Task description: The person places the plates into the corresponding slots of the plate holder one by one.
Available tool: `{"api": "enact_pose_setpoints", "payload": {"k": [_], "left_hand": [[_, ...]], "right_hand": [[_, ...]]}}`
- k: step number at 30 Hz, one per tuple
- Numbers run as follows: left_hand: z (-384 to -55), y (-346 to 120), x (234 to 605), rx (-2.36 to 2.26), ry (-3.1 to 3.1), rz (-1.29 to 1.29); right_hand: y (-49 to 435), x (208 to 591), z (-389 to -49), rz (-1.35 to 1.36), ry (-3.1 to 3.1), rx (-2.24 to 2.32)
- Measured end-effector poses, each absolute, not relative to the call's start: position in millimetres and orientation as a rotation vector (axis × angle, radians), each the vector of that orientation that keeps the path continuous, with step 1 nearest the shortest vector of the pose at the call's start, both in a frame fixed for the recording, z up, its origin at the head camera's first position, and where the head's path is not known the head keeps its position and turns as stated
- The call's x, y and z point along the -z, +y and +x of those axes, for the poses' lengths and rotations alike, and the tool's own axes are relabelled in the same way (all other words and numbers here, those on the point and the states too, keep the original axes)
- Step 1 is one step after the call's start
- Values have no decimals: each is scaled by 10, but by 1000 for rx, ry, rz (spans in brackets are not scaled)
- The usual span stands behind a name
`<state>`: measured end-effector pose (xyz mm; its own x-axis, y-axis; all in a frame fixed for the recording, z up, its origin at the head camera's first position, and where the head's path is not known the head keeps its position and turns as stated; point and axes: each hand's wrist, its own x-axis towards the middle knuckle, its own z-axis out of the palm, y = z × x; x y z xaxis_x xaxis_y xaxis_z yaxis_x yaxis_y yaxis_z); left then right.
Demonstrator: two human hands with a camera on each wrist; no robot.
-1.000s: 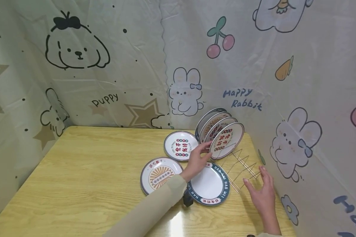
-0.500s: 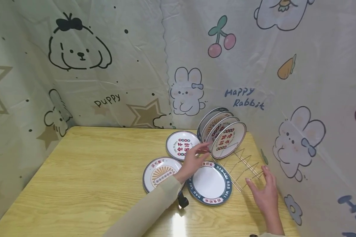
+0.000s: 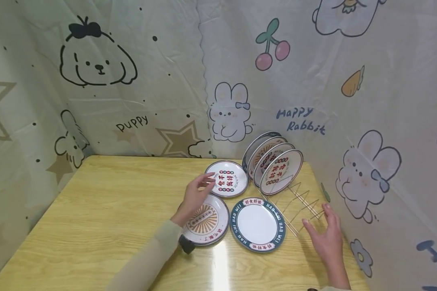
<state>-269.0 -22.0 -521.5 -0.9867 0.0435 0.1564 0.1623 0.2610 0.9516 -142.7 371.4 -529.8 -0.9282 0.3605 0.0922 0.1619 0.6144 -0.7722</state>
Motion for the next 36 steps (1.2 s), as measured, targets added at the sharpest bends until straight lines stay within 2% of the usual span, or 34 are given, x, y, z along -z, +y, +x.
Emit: {"api": "enact_pose_setpoints", "payload": {"k": [7,14,24,36], "left_hand": [[-2582,-1037,5304,1799,-2338,-10],[-2399,-1450,5413,1754,-2480,74],[-2297,-1575,5479,1864,-2539,53],[-2292,-1397,5566,2054,-2544,85]], "right_hand": [[3697,5314,-1423,-458,-2606,-1234],[3699,5318,-1417,-451,-2608,-1215],[3697,5327,-1418,-444,-2618,-1203],[3714,5311,-1432,-414,-2611,-1193]]}}
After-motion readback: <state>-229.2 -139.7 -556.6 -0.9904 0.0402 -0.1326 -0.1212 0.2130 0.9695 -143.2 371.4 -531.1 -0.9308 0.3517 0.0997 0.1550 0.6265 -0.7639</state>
